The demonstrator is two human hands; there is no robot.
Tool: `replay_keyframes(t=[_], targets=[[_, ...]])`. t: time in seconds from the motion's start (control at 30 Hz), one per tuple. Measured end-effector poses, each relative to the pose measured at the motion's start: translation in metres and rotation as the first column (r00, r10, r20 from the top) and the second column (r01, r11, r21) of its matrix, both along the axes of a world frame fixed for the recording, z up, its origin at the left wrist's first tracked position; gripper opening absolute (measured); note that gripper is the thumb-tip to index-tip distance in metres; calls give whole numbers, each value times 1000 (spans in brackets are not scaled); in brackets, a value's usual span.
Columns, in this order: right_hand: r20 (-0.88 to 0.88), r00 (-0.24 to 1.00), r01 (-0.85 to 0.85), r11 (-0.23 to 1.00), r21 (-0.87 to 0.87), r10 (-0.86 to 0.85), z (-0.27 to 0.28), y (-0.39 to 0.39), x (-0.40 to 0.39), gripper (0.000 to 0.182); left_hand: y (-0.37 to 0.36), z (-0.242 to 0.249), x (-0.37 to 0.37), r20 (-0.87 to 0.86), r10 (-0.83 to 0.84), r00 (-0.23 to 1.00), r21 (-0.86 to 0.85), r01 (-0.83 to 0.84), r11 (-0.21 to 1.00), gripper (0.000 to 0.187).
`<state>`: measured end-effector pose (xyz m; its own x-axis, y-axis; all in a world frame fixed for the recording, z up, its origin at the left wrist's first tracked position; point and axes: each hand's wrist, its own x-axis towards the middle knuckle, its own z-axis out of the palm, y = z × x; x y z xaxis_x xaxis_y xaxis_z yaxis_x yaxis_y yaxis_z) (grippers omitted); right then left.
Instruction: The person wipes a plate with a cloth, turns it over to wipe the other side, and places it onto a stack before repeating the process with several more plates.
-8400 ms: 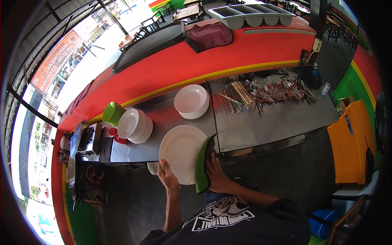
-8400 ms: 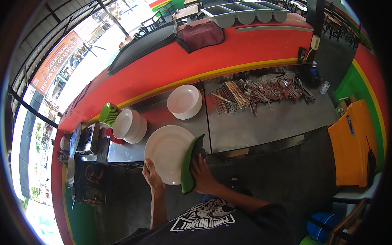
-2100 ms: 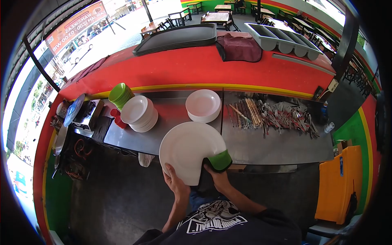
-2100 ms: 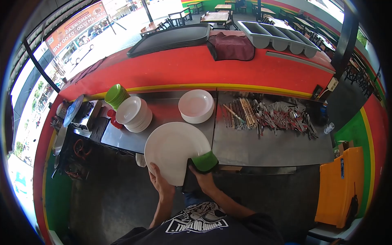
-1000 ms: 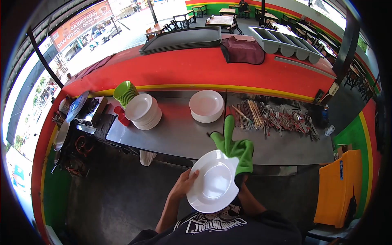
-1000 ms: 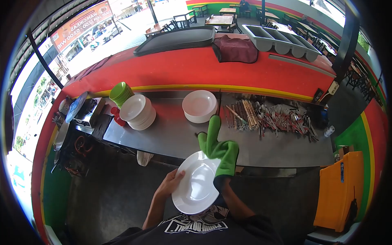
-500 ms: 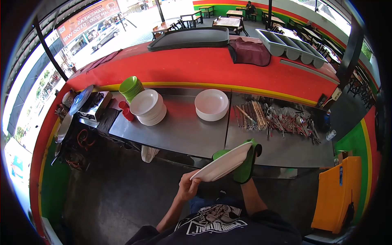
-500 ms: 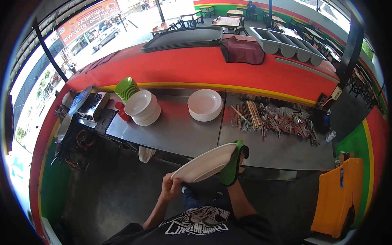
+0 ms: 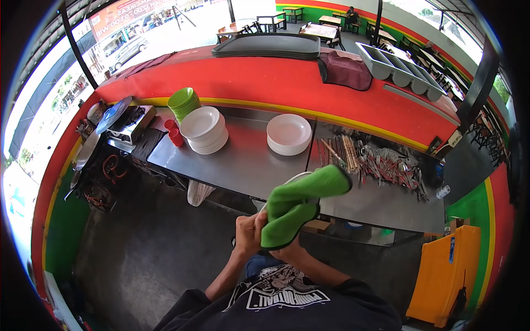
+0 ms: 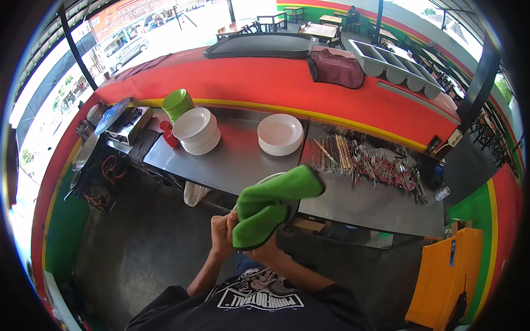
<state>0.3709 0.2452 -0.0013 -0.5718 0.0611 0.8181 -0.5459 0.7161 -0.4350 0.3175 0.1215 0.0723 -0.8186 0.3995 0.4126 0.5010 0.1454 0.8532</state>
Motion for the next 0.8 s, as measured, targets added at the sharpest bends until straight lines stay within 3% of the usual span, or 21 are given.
replay_keyframes(t=[0.07,0.13,0.2,0.33,0.47,0.63,0.8], targets=[[89,994,-77,994,81,69,3,-8,2,47,-4,1,-3,31,-9,999,65,7,998,45],[290,845,-337,868,-364,450,39,4,-6,40,-8,9,-4,-34,-31,999,11,32,999,46],[196,961,-195,981,-24,196,-21,21,-19,38,-8,15,-3,-66,-54,996,24,56,998,46],[-14,997,76,997,-8,-76,-7,46,-32,39,-13,15,-1,-145,-24,989,-55,16,998,48],[71,996,64,983,-171,-53,-31,23,-31,39,-4,13,1,-71,42,997,3,-42,999,52],[271,905,-290,942,-169,327,-12,-23,5,41,3,5,-6,19,102,995,118,-104,988,56],[279,896,-323,938,-126,346,-24,-19,5,43,8,-5,-6,57,215,975,138,-221,966,62]])
